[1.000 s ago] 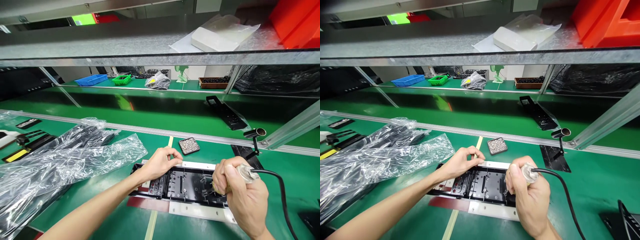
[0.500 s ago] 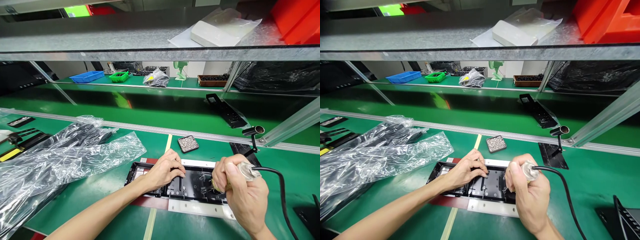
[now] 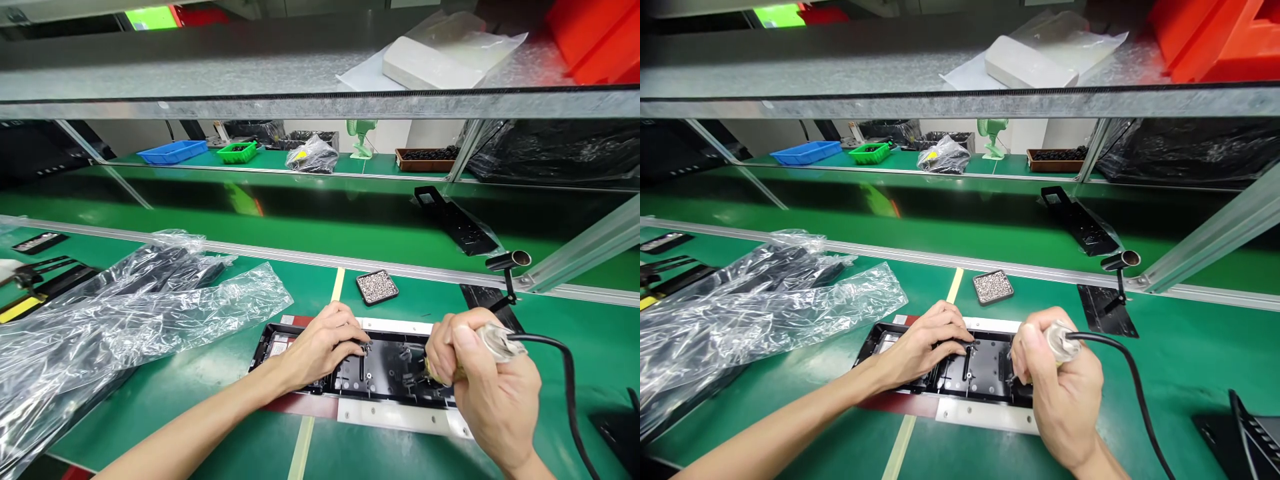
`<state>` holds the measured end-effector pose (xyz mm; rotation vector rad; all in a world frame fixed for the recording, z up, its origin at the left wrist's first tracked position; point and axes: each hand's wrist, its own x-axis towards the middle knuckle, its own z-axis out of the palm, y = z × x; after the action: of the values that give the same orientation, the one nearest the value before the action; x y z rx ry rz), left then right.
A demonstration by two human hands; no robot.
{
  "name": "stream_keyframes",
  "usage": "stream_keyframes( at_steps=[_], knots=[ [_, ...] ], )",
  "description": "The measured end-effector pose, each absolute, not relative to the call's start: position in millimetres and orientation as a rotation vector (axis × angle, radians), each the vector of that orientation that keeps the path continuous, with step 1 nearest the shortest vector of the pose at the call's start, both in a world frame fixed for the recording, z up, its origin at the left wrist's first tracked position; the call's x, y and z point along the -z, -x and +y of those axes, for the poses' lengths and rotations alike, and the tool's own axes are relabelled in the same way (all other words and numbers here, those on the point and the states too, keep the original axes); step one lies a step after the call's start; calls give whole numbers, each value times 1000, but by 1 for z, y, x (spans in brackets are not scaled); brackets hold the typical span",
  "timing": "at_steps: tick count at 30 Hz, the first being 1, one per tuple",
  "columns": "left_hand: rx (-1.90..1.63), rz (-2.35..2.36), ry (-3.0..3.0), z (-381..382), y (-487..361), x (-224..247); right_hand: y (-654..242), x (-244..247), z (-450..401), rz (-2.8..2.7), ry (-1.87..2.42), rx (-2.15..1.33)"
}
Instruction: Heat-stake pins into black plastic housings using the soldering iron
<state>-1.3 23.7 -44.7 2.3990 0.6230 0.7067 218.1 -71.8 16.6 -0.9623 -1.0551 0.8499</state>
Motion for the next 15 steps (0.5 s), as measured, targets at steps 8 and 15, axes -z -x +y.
stream_keyframes(
  at_steps=[8,15],
  knots=[
    [-660,615,-2686,14,6,43,-218,-16,-71,-1059,968,-843],
    [-654,642,-2696,12,7,45,-218,-16,-72,-1050,964,-850]
  ],
)
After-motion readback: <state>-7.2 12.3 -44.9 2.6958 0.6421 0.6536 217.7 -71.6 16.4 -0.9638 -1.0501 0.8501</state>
